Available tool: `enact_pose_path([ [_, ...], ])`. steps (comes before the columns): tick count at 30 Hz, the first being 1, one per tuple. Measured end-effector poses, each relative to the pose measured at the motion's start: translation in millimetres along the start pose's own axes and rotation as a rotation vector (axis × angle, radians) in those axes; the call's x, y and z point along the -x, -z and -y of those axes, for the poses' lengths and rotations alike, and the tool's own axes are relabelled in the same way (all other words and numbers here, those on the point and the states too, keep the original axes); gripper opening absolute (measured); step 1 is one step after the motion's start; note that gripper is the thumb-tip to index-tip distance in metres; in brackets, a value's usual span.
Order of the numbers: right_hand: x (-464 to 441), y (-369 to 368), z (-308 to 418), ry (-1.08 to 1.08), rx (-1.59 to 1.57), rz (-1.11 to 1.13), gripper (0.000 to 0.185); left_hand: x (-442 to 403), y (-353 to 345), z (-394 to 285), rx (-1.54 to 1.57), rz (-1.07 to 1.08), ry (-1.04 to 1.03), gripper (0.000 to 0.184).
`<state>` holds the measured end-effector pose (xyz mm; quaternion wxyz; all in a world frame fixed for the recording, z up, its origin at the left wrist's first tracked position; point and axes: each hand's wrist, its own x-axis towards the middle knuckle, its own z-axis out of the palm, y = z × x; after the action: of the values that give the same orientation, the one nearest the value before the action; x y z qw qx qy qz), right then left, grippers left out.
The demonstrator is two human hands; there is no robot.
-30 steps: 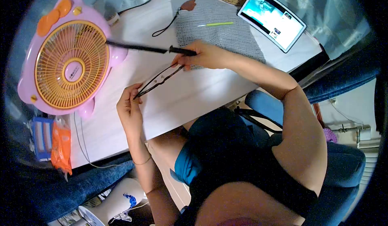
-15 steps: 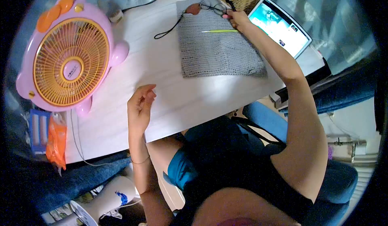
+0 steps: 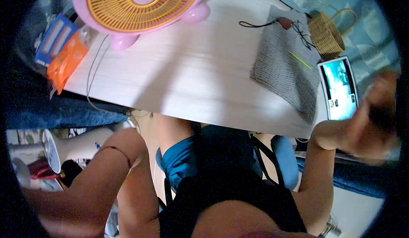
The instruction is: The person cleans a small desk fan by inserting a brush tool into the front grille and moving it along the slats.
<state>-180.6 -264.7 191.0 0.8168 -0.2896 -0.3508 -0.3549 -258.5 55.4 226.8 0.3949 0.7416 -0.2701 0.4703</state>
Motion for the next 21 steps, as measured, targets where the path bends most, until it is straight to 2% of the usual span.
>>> enact_pose_path([
  [1, 4.8, -28.0, 7.3, 0.133, -0.255, -0.052, 0.043, 0.6, -7.7, 0.1, 0.179, -0.012, -0.118, 0.045],
  [3, 6.3, -49.2, 8.2, 0.208, -0.384, 0.03, 0.041, 2.3, -16.8, 0.7, 0.293, -0.042, -0.212, 0.045],
  [7, 1.3, -57.1, -5.3, 0.094, -0.235, 0.345, 0.038, 1.5, -20.6, 1.1, 0.315, -0.082, -0.252, 0.044],
  [21, 11.3, -48.3, -20.1, 0.136, -0.237, 0.409, 0.029, 18.5, -22.6, 7.4, 0.407, -0.239, -0.395, 0.04],
])
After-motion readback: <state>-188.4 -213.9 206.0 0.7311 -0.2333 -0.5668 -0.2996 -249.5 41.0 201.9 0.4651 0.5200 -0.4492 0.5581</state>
